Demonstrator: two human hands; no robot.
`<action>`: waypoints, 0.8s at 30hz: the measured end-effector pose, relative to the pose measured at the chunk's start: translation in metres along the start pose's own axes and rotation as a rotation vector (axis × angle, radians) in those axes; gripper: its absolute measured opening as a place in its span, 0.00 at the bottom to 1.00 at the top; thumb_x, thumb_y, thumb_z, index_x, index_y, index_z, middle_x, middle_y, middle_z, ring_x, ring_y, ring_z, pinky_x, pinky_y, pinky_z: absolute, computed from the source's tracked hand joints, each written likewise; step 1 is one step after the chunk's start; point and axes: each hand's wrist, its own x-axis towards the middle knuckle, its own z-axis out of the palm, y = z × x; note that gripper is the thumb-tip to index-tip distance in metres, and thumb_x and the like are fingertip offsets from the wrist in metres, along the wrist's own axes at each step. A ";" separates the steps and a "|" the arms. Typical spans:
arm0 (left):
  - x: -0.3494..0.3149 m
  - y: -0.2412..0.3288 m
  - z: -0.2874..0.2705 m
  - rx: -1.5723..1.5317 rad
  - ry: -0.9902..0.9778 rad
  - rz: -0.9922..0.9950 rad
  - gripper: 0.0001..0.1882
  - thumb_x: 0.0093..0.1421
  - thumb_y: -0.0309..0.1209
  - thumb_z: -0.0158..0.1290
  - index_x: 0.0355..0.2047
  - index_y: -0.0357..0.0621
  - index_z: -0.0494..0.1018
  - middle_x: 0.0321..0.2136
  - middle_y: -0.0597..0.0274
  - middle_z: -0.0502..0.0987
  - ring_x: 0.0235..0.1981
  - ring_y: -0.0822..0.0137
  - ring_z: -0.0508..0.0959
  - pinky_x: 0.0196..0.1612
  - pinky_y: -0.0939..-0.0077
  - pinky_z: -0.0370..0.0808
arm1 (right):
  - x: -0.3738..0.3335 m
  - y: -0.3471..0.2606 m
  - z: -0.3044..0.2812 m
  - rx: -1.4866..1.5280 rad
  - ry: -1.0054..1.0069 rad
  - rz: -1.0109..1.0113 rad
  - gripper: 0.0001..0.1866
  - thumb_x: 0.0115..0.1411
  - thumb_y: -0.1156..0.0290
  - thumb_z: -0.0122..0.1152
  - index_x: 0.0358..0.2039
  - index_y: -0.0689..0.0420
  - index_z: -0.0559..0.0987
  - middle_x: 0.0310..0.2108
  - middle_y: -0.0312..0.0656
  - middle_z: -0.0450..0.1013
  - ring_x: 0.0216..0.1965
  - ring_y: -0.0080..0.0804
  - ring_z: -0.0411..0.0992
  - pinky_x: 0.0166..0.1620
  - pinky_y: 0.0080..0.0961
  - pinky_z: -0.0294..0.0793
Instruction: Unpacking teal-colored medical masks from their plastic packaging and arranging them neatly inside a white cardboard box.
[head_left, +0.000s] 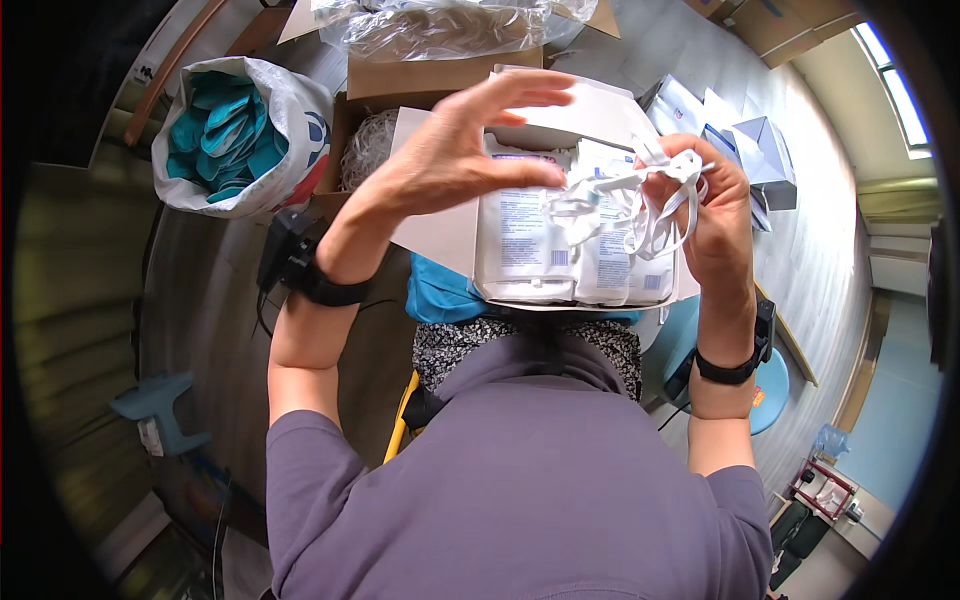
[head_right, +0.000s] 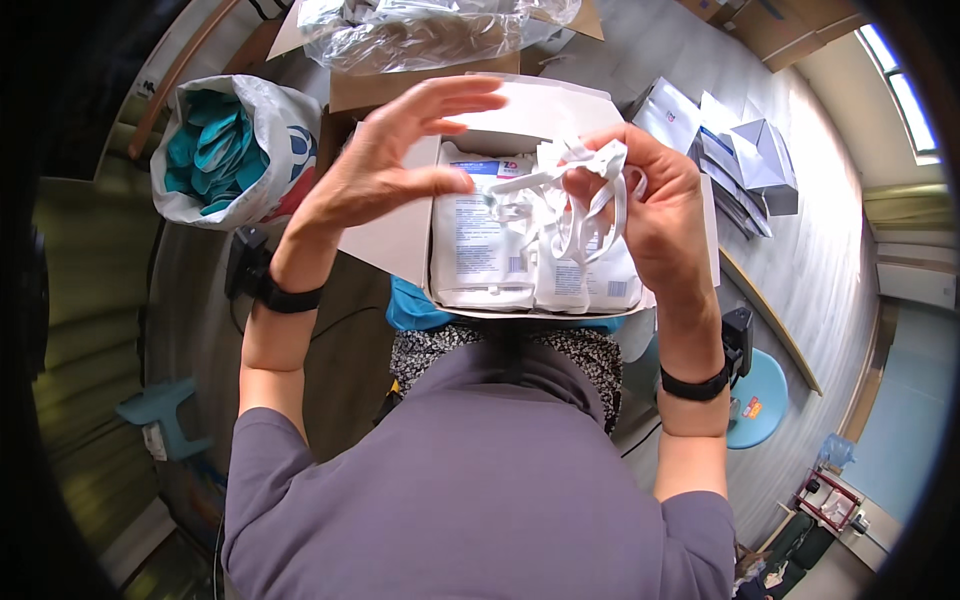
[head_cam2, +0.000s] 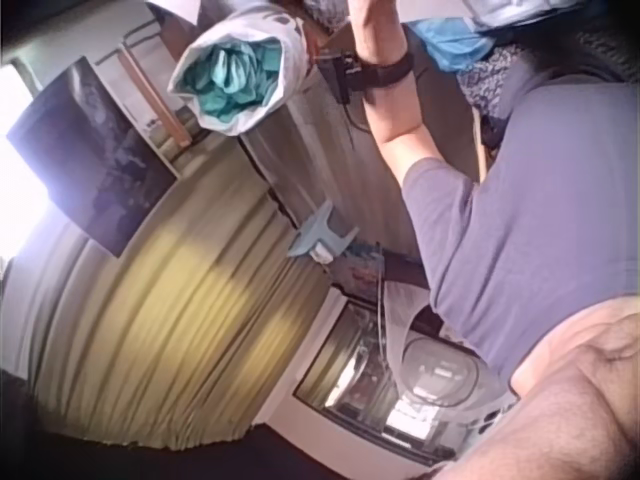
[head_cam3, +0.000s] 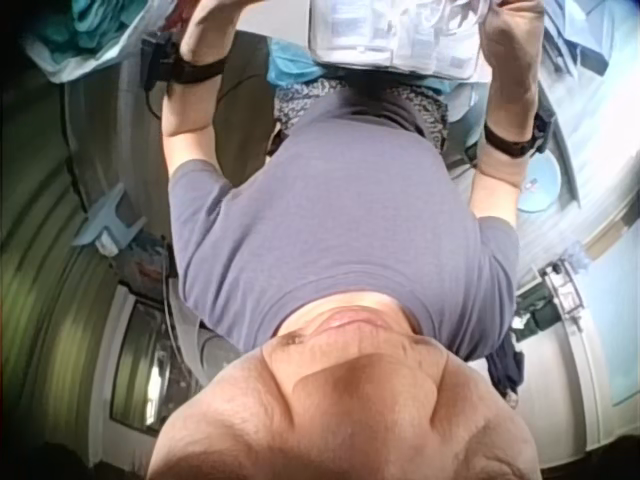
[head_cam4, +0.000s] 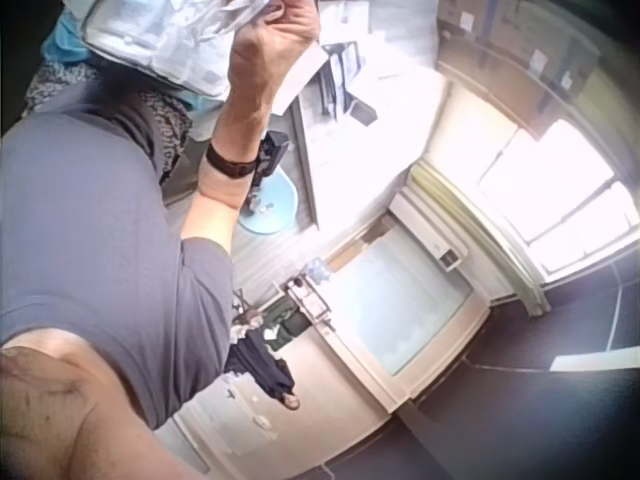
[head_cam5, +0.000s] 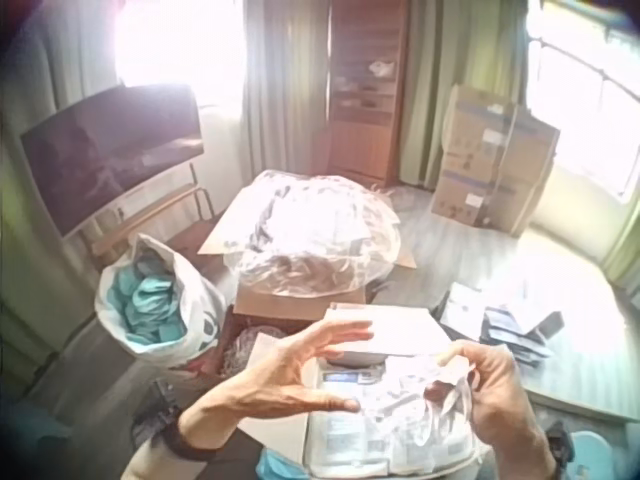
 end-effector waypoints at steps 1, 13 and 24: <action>0.007 -0.001 0.009 -0.039 -0.041 0.032 0.49 0.48 0.39 0.73 0.67 0.44 0.60 0.62 0.54 0.70 0.64 0.62 0.68 0.66 0.59 0.63 | 0.003 0.000 -0.001 0.068 0.003 -0.017 0.07 0.64 0.75 0.63 0.41 0.62 0.79 0.37 0.36 0.78 0.37 0.16 0.74 0.41 0.14 0.73; 0.015 -0.021 0.064 -0.265 -0.189 -0.482 0.13 0.71 0.36 0.49 0.41 0.40 0.78 0.20 0.73 0.68 0.24 0.76 0.70 0.31 0.77 0.68 | 0.030 0.010 -0.039 0.433 0.218 -0.257 0.14 0.64 0.76 0.62 0.49 0.66 0.77 0.43 0.44 0.80 0.42 0.28 0.79 0.47 0.22 0.80; -0.005 -0.052 0.081 0.681 -0.343 -0.205 0.12 0.59 0.27 0.56 0.41 0.39 0.68 0.39 0.47 0.72 0.39 0.43 0.77 0.41 0.52 0.74 | 0.031 0.056 -0.019 0.129 0.163 0.090 0.06 0.62 0.78 0.63 0.40 0.62 0.81 0.31 0.32 0.77 0.31 0.15 0.72 0.34 0.15 0.72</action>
